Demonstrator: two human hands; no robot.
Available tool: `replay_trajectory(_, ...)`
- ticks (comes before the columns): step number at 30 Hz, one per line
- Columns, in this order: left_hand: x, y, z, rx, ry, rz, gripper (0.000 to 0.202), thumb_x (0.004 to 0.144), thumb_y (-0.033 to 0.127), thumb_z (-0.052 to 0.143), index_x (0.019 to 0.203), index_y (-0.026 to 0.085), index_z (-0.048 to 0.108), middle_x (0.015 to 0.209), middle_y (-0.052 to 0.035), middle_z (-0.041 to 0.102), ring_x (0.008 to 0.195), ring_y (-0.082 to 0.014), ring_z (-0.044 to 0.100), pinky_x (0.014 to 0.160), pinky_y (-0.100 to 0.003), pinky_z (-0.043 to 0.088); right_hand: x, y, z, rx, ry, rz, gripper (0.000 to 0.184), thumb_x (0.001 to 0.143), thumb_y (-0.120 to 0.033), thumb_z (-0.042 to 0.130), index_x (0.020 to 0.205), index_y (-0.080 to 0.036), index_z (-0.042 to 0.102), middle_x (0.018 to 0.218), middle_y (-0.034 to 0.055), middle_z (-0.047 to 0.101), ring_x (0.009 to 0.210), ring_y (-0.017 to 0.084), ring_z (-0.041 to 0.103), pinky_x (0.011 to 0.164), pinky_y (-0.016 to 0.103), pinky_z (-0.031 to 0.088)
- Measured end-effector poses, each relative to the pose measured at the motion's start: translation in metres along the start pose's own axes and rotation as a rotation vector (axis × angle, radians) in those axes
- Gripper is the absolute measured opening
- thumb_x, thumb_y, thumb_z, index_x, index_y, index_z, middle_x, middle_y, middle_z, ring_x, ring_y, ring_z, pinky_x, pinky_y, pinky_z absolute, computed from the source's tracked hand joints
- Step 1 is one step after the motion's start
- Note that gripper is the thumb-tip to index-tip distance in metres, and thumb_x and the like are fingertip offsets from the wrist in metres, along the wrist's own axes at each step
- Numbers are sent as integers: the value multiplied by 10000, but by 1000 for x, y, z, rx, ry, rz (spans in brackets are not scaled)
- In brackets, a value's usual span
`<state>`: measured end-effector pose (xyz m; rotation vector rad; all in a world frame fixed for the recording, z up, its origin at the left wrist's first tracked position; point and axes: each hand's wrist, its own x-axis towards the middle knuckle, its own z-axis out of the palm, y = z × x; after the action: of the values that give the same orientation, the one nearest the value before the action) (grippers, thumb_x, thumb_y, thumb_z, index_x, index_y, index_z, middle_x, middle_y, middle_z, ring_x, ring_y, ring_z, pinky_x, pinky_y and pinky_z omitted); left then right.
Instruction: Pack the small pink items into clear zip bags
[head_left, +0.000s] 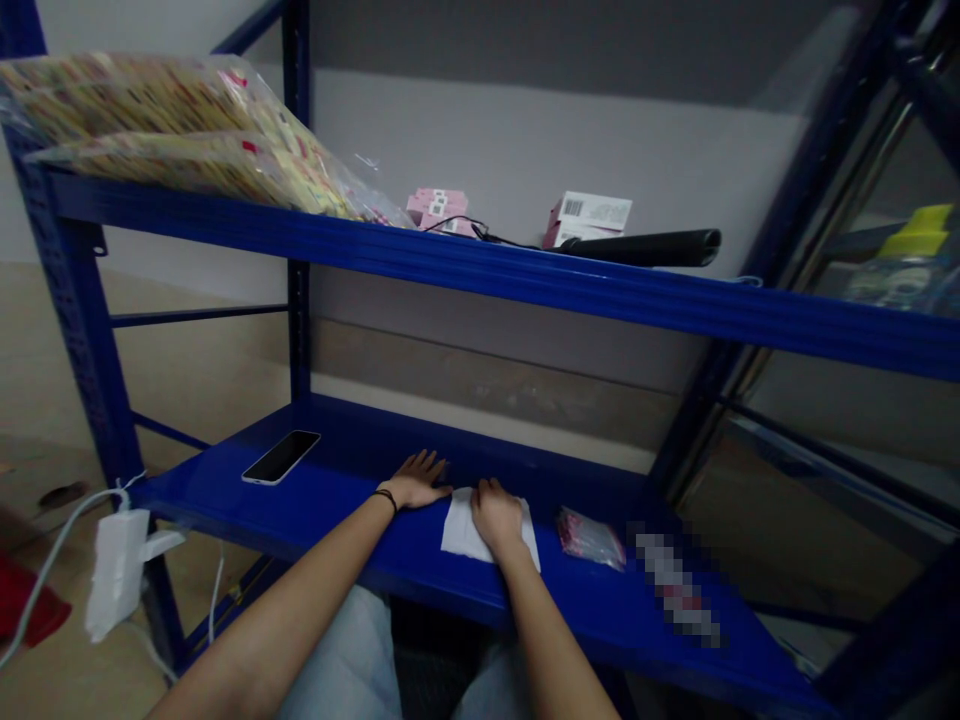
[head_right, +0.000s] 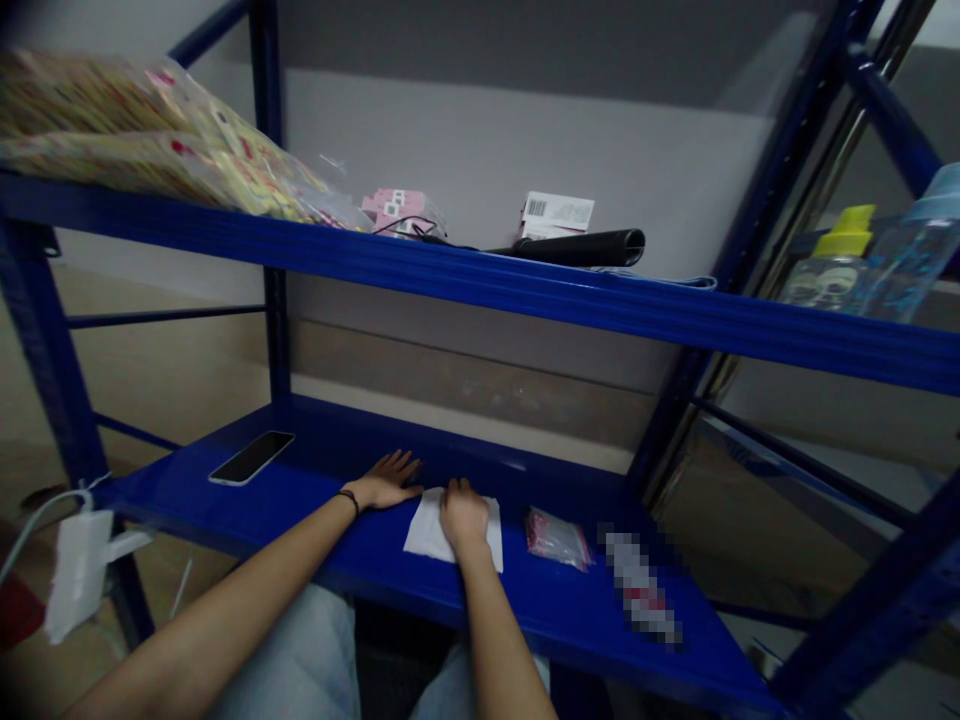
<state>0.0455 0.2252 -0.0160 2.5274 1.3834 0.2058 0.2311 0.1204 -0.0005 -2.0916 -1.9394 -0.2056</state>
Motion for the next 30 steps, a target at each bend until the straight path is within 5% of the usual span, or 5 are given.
replay_trajectory(8,-18,22,-12,-23,157,-71,788,897,626,428,1508,136,342,1590,-186,273,1479,-415,131,1144,-577,186,-4,-5,-22,-4,47,-5,298,999,-313,370,1010,-183,638,1064,85,668,840,199,689,662,262,451)
replay_trajectory(13,-28,77,-27,-68,343,63,579,952,312,413,1489,102,356,1526,-177,400,1440,-329,291,1157,-453,252,-32,25,-71,218,206,127,377,1013,-394,300,942,-216,625,973,53,684,830,170,666,666,238,417)
replay_trajectory(17,-20,159,-23,-112,261,382,375,920,414,538,1264,291,621,1295,-17,645,1230,-223,555,1058,-293,397,-105,86,-95,523,254,213,430,960,-521,358,801,-218,618,727,15,651,722,189,619,649,243,408)
replay_trajectory(22,11,247,-8,-49,77,608,484,780,555,683,1093,188,720,1118,-148,712,1048,-344,654,875,-404,513,-195,153,-101,614,240,415,484,864,-649,447,702,-215,586,637,-23,562,637,164,522,603,221,397)
replay_trajectory(30,32,265,5,-77,58,588,391,769,438,708,1074,194,736,1057,-155,739,977,-365,684,794,-408,528,-200,178,-89,666,427,540,494,827,-653,460,648,-207,572,596,-8,549,634,170,501,582,219,406)
